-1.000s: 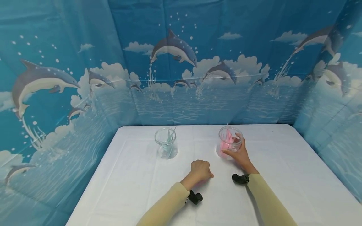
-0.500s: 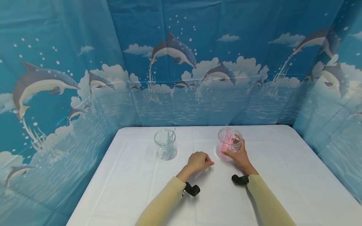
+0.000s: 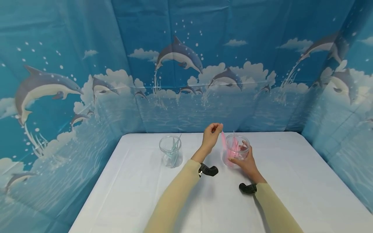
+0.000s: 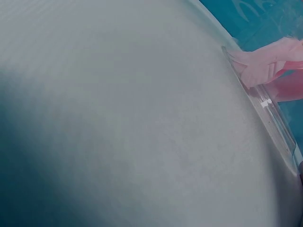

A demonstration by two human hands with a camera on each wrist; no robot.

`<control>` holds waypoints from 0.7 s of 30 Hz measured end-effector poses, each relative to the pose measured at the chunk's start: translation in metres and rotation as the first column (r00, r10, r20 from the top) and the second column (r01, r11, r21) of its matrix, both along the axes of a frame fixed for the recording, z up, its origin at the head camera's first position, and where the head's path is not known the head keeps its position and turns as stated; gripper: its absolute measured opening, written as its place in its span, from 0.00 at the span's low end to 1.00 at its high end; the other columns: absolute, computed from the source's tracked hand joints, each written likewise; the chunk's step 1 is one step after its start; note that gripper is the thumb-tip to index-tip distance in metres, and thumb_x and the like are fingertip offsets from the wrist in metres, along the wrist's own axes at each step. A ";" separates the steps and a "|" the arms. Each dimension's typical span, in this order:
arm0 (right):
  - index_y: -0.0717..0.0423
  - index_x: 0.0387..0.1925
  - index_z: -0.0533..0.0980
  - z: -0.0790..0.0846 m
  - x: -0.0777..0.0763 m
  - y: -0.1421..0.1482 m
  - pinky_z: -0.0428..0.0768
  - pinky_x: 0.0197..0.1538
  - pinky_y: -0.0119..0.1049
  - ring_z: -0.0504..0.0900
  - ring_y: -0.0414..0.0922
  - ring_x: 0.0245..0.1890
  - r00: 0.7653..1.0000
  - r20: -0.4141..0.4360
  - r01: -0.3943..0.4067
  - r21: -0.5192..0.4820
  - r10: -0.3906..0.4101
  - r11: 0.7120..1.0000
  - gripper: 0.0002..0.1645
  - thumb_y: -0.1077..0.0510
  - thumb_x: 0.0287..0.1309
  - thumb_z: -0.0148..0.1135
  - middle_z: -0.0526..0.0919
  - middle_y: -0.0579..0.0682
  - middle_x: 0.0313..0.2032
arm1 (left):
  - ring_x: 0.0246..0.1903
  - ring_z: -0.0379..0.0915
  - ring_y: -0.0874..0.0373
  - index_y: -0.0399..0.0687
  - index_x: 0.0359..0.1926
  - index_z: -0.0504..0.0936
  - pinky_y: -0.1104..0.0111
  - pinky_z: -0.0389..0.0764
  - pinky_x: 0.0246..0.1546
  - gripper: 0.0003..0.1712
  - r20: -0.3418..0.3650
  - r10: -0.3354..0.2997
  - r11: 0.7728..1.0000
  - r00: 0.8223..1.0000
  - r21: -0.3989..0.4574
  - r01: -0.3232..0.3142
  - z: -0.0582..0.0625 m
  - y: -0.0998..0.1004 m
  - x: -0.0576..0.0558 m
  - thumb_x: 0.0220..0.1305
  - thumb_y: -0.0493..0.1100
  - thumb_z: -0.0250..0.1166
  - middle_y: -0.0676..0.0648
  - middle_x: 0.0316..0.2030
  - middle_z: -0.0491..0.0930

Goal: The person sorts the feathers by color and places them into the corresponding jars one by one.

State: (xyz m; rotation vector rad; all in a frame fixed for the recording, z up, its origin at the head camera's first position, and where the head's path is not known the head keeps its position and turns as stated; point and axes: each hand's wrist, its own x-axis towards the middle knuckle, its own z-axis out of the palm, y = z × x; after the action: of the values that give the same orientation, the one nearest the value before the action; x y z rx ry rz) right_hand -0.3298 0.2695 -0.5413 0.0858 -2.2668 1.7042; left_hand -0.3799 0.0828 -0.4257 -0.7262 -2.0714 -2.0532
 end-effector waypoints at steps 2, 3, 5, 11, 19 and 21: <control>0.51 0.71 0.43 -0.002 0.000 0.000 0.60 0.59 0.59 0.58 0.60 0.61 1.000 0.002 -0.001 -0.003 0.001 1.000 0.62 0.60 0.45 0.76 0.58 0.66 0.63 | 0.36 0.70 0.52 0.42 0.44 0.78 0.70 0.69 0.35 0.15 0.018 0.031 0.995 0.999 0.090 -0.032 -0.003 0.009 -0.002 0.70 0.49 0.56 0.56 0.35 0.75; 0.52 0.70 0.43 -0.002 0.000 0.001 0.59 0.59 0.59 0.58 0.60 0.61 1.000 -0.002 -0.004 -0.014 0.004 1.000 0.62 0.61 0.44 0.76 0.58 0.67 0.63 | 0.35 0.69 0.54 0.42 0.44 0.78 0.69 0.69 0.35 0.14 0.016 0.040 0.991 0.999 0.124 -0.042 -0.005 0.013 -0.002 0.70 0.48 0.56 0.56 0.35 0.74; 0.52 0.70 0.44 -0.003 -0.002 0.001 0.59 0.59 0.59 0.58 0.60 0.61 1.000 -0.011 -0.003 -0.022 0.003 1.000 0.62 0.62 0.44 0.76 0.58 0.67 0.63 | 0.34 0.66 0.60 0.42 0.43 0.77 0.70 0.67 0.35 0.13 -0.009 0.066 0.985 0.998 0.159 -0.064 -0.009 0.022 -0.003 0.71 0.47 0.55 0.55 0.36 0.74; 0.49 0.70 0.44 -0.002 -0.001 -0.002 0.60 0.60 0.58 0.60 0.59 0.61 1.000 -0.019 0.007 0.016 -0.007 1.000 0.61 0.59 0.45 0.76 0.59 0.65 0.62 | 0.36 0.68 0.59 0.44 0.42 0.78 0.69 0.69 0.35 0.10 -0.143 0.129 0.991 0.981 0.049 -0.123 -0.030 0.035 0.000 0.69 0.47 0.58 0.49 0.41 0.74; 0.49 0.70 0.44 -0.005 -0.002 0.000 0.58 0.59 0.58 0.60 0.58 0.61 0.999 -0.042 0.005 0.011 -0.004 1.000 0.62 0.60 0.44 0.77 0.60 0.65 0.61 | 0.37 0.71 0.54 0.46 0.48 0.77 0.68 0.70 0.34 0.13 -0.185 0.117 0.986 0.976 -0.094 -0.136 -0.054 0.013 0.012 0.66 0.46 0.61 0.46 0.43 0.74; 0.49 0.71 0.44 -0.004 -0.003 0.002 0.58 0.60 0.59 0.59 0.59 0.62 0.999 -0.046 0.004 0.013 -0.003 1.000 0.62 0.60 0.44 0.77 0.59 0.65 0.62 | 0.35 0.71 0.59 0.46 0.45 0.79 0.71 0.70 0.34 0.11 -0.189 0.120 0.983 0.975 -0.114 -0.144 -0.054 0.004 0.014 0.67 0.47 0.61 0.49 0.41 0.75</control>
State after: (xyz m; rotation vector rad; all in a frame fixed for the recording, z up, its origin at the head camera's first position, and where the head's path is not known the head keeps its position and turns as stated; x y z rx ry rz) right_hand -0.3332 0.2714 -0.5454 0.1224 -2.2445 1.6682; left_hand -0.3656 0.0871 -0.4796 -0.7414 -2.1007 -1.7301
